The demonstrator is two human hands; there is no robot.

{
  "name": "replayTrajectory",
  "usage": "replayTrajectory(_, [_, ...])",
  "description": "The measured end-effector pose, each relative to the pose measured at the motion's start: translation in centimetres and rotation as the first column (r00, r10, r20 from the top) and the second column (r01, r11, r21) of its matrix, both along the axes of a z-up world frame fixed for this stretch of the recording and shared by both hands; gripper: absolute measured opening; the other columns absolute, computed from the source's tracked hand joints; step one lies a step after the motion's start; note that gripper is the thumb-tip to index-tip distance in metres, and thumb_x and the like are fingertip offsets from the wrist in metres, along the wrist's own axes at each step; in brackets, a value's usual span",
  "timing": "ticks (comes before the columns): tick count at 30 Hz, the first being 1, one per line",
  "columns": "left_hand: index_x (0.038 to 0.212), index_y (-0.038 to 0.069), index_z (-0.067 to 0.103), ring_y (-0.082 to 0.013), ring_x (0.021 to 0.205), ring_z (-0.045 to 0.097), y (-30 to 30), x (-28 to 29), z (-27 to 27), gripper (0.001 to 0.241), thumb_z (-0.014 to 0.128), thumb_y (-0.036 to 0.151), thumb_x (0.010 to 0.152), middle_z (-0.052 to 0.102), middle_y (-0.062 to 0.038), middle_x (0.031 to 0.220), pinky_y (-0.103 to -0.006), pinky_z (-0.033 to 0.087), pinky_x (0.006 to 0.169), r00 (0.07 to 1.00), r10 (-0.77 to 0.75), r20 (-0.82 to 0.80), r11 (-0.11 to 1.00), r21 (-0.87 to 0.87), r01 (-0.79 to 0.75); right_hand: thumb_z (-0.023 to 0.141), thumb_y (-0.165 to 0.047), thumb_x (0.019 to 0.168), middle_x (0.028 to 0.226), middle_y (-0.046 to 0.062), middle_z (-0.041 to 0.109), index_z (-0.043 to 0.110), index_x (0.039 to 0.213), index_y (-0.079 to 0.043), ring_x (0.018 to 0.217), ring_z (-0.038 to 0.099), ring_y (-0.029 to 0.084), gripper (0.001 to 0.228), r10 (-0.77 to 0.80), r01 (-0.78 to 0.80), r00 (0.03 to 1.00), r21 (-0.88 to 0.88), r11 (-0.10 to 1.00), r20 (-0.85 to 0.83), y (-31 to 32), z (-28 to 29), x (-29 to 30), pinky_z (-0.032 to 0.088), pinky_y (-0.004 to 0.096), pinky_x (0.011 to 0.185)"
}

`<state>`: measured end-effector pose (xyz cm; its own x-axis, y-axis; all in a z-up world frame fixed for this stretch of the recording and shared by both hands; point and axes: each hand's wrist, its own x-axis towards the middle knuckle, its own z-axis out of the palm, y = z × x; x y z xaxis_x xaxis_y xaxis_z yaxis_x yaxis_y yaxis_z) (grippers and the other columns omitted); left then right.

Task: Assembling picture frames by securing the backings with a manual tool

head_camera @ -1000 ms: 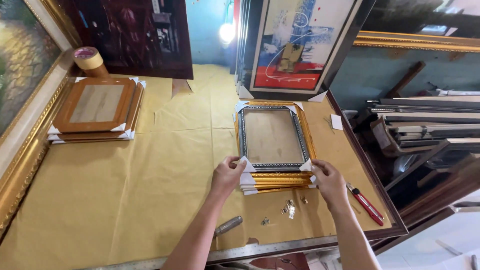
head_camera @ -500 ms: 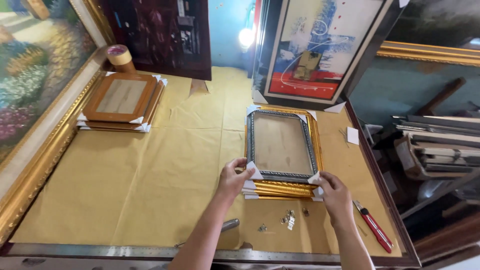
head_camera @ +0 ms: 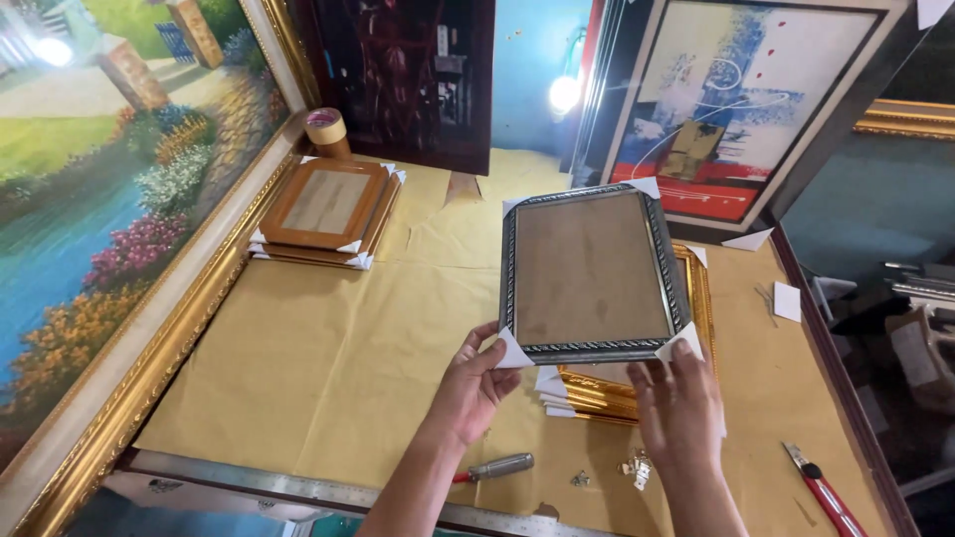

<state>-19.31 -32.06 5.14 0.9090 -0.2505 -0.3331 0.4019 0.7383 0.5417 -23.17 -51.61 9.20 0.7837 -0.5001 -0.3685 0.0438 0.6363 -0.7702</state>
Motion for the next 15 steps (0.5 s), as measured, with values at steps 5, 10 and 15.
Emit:
replayTrajectory(5, [0.108, 0.013, 0.048, -0.0186, 0.063, 0.062, 1.2, -1.8, -1.5, 0.023, 0.051, 0.011, 0.085, 0.062, -0.009, 0.078, -0.0230, 0.045, 0.047, 0.997, -0.054, -0.051, 0.997, 0.053, 0.057, 0.052, -0.024, 0.081, 0.085, 0.010, 0.049, 0.040, 0.110, -0.003, 0.082, 0.061, 0.029, 0.037, 0.195, -0.229, 0.970, -0.276, 0.934, -0.143, 7.3, 2.7, -0.1, 0.050, 0.036, 0.072])
replayTrajectory(10, [0.131, 0.020, 0.040, -0.0199, 0.102, 0.060, 4.2, -2.3, 0.9, 0.051, 0.045, 0.032, 0.081, 0.049, -0.006, 0.130, -0.0264, 0.047, 0.072, 0.956, -0.205, -0.211, 0.741, 0.604, 0.292, 0.048, -0.020, 0.081, 0.100, 0.016, 0.060, 0.050, 0.109, 0.003, 0.088, 0.061, 0.027, 0.035, 0.213, -0.274, 0.962, -0.563, 0.780, -0.173, 10.7, -0.7, 1.1, 0.057, 0.042, 0.069])
replayTrajectory(15, [0.119, 0.022, 0.053, -0.0178, 0.102, 0.057, 7.2, -2.0, 1.8, 0.056, 0.049, 0.048, 0.069, 0.054, 0.001, 0.120, -0.0278, 0.040, 0.080, 0.976, -0.201, -0.081, 0.744, 0.636, 0.206, 0.047, -0.019, 0.083, 0.086, 0.017, 0.060, 0.046, 0.120, -0.004, 0.078, 0.054, 0.036, 0.040, 0.216, -0.156, 0.967, -0.984, 0.086, -0.135, 12.6, -5.8, 1.6, 0.039, 0.044, 0.064])
